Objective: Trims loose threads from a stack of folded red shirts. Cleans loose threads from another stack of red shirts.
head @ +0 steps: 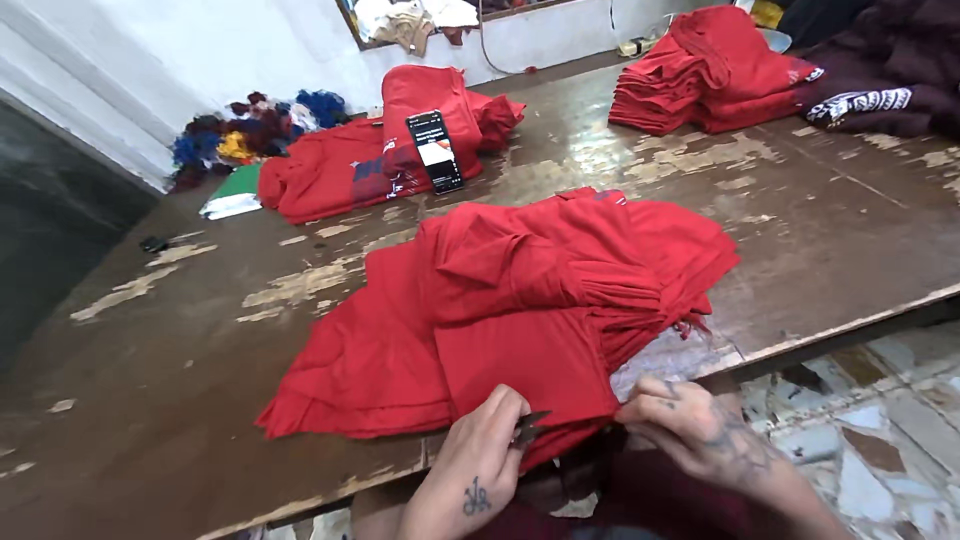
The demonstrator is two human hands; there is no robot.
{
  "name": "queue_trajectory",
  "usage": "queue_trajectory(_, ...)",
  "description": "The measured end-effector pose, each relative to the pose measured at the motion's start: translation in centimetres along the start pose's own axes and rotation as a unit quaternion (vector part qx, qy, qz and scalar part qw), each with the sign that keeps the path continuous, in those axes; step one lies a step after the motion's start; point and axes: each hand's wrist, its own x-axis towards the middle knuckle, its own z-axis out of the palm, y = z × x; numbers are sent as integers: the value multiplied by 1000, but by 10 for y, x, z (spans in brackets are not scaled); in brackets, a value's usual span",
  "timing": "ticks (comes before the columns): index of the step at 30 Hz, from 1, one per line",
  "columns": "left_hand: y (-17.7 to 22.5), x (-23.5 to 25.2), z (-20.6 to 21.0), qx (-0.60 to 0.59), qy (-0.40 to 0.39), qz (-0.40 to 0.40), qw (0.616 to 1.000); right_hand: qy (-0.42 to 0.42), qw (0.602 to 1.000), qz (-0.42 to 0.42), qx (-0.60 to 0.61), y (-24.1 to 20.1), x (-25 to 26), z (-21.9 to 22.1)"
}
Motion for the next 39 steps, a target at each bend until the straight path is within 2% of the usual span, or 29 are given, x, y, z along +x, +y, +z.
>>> queue_trajectory(2,2,1,-4,-1,12,-4,1000,-13,1000,-6,12,-4,-11,-17)
queue_trajectory(5,6,16,-10,13,84,-29,996,-3,998,-1,56,-12,5,-28)
queue_trajectory(9,14,31,-10,-23,118,5,993,37,998,52,22,-18,51,13)
queue_trajectory(11,18,28,-15,-61,103,35,992,79,996,44,-24,-3,52,42)
queue_trajectory(13,7,17,-27,-71,57,55,994,123,991,34,-47,9,41,47)
queue_trajectory(16,-5,3,-32,30,-68,-15,997,68,996,41,-46,11,20,43)
queue_trajectory(17,-1,7,-30,50,-88,-35,994,54,997,46,-43,10,17,46)
queue_trajectory(18,6,14,-26,53,-75,-21,996,52,997,48,-42,10,14,50)
queue_trajectory(20,19,37,-11,-7,9,53,999,68,996,44,-42,11,13,55)
queue_trajectory(22,24,63,11,-109,58,48,991,105,994,27,-31,13,8,57)
queue_trajectory(25,5,74,31,-235,74,-23,969,151,988,19,0,14,-18,46)
queue_trajectory(29,-10,63,30,-396,56,-11,917,141,987,75,23,9,-43,32)
queue_trajectory(33,-5,65,37,-439,69,-2,896,160,982,93,48,0,-17,35)
queue_trajectory(35,-4,64,37,-421,75,2,904,161,982,94,37,-1,-2,41)
queue_trajectory(39,-5,58,36,-371,89,21,924,109,986,123,-31,5,12,59)
